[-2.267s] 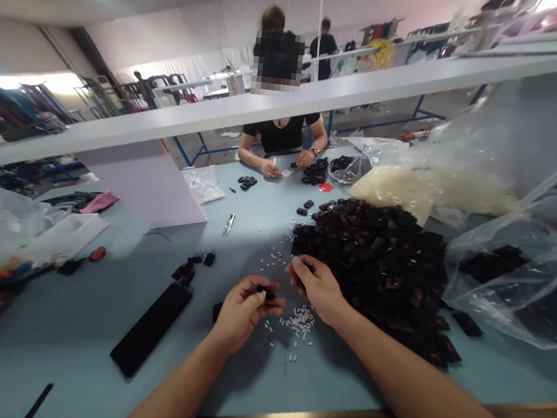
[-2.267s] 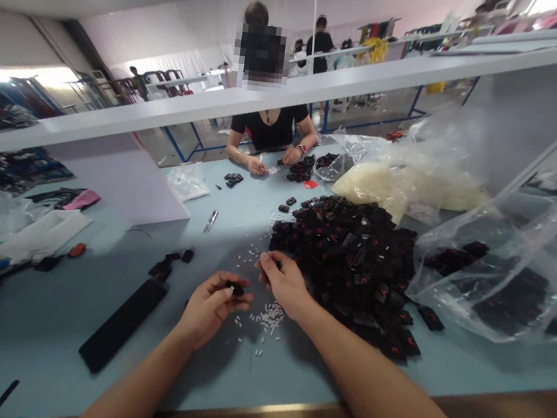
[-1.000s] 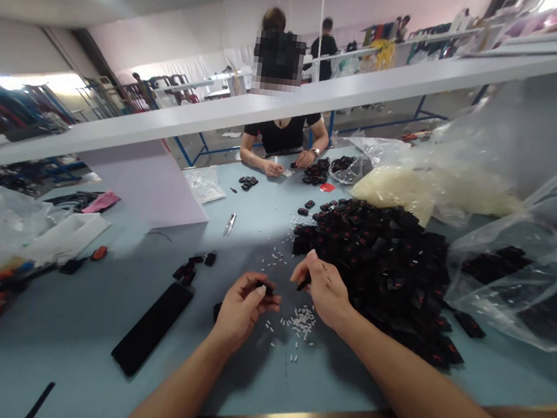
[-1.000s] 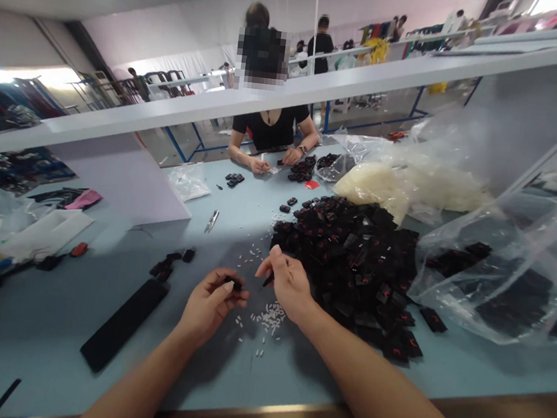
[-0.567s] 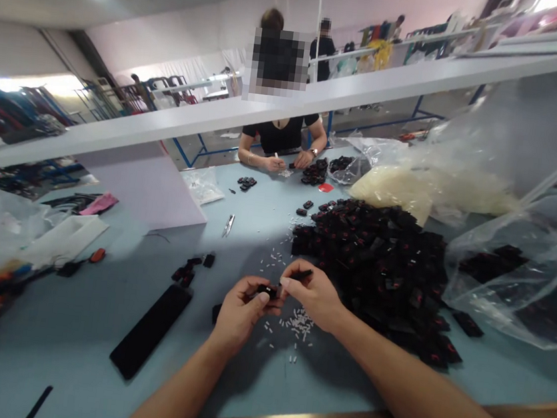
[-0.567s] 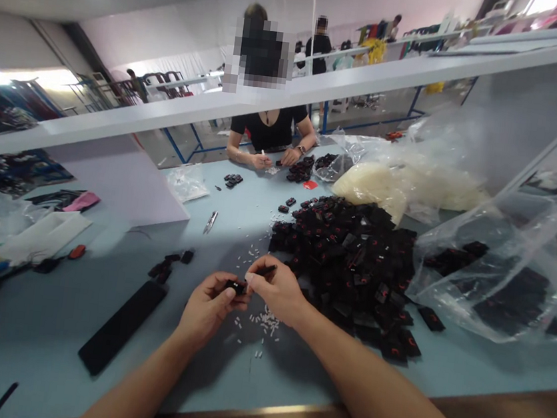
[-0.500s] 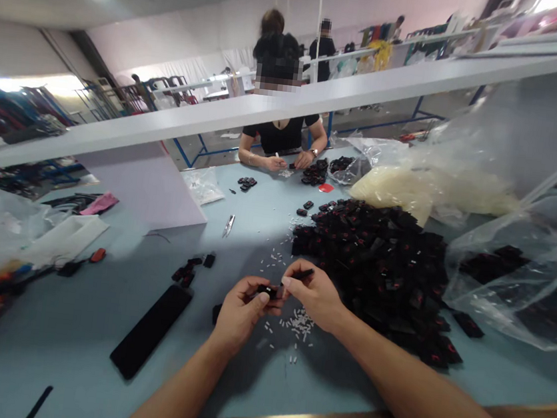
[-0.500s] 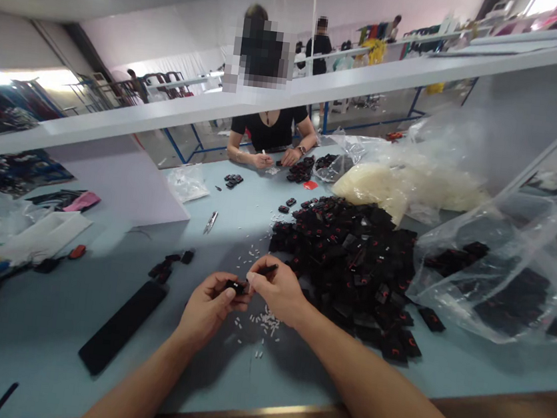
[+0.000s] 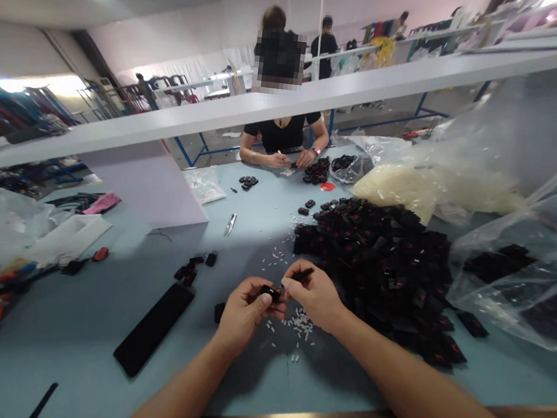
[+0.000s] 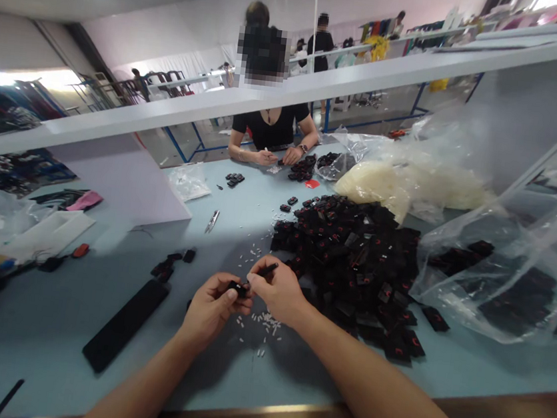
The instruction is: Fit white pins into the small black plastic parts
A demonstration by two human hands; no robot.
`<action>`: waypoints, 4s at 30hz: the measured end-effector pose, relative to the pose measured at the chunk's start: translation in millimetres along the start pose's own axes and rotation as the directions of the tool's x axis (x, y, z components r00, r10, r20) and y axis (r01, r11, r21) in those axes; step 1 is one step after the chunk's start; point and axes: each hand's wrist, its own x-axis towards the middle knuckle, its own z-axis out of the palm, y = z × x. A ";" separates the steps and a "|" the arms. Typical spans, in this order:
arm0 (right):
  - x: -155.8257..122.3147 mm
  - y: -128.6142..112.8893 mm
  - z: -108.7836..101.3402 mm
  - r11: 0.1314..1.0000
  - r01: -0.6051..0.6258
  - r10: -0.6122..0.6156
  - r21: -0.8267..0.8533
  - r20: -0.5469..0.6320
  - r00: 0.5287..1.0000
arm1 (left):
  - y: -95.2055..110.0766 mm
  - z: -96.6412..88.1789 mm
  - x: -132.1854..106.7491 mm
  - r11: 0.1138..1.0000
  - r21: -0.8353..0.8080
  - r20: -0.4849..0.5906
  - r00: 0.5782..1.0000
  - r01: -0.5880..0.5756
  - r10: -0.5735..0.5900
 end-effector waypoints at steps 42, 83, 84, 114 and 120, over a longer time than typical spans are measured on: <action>-1.6 1.7 -3.6 0.998 0.057 -0.055 -0.032 0.061 0.997 | -3.8 -5.8 6.2 1.000 0.024 -0.086 0.996 -0.005 0.007; 17.4 -2.1 -15.1 0.762 -0.012 0.236 0.647 -0.262 0.936 | 4.0 -3.1 8.4 0.991 0.047 -0.210 0.971 0.126 -0.113; 17.6 -1.5 -15.0 0.767 -0.013 0.238 0.642 -0.264 0.935 | 4.3 -2.7 8.1 0.990 0.048 -0.218 0.969 0.131 -0.118; 14.8 9.4 -8.4 0.916 -0.059 0.174 0.397 -0.259 0.950 | 19.4 -23.4 2.5 -0.214 0.971 -0.098 0.995 0.103 0.032; 12.5 8.9 -12.9 0.988 -0.011 0.037 0.151 -0.168 0.985 | 24.0 -24.7 7.3 0.162 0.986 -0.002 0.984 -0.027 0.177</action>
